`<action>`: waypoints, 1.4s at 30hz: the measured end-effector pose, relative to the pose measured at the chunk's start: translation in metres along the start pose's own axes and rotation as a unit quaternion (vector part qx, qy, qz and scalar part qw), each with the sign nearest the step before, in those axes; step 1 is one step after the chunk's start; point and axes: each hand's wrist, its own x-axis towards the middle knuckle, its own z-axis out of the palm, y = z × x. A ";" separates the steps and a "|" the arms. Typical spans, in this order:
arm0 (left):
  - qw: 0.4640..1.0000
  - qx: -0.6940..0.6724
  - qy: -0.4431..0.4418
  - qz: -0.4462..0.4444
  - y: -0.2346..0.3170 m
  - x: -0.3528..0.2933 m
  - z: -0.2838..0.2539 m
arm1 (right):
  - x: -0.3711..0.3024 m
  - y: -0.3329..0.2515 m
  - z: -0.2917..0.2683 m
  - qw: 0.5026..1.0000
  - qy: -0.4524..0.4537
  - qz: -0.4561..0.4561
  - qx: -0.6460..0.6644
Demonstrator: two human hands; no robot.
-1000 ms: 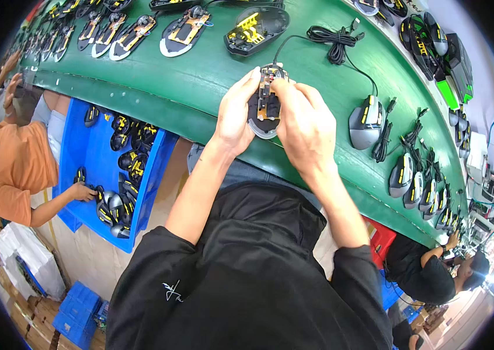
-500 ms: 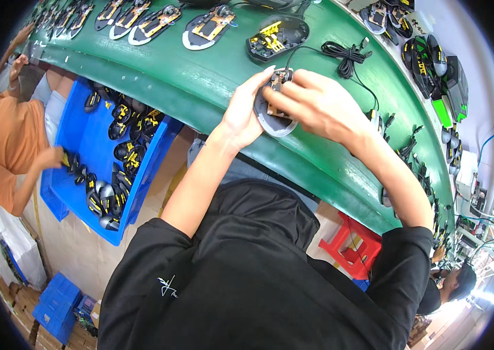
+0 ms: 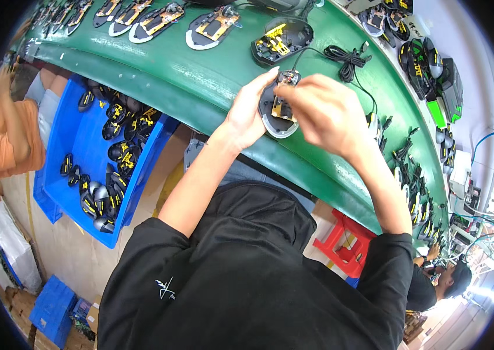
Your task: The person assembles computer mice along a conveyor belt by fitting internal wiring and components onto mouse bases, pressing the top casings onto the bases by hand, and placing the assembled mice back on the belt.
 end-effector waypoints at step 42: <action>1.000 0.002 0.000 -0.012 -0.020 0.002 0.015 | -0.086 -0.018 0.048 0.863 0.190 0.458 -0.090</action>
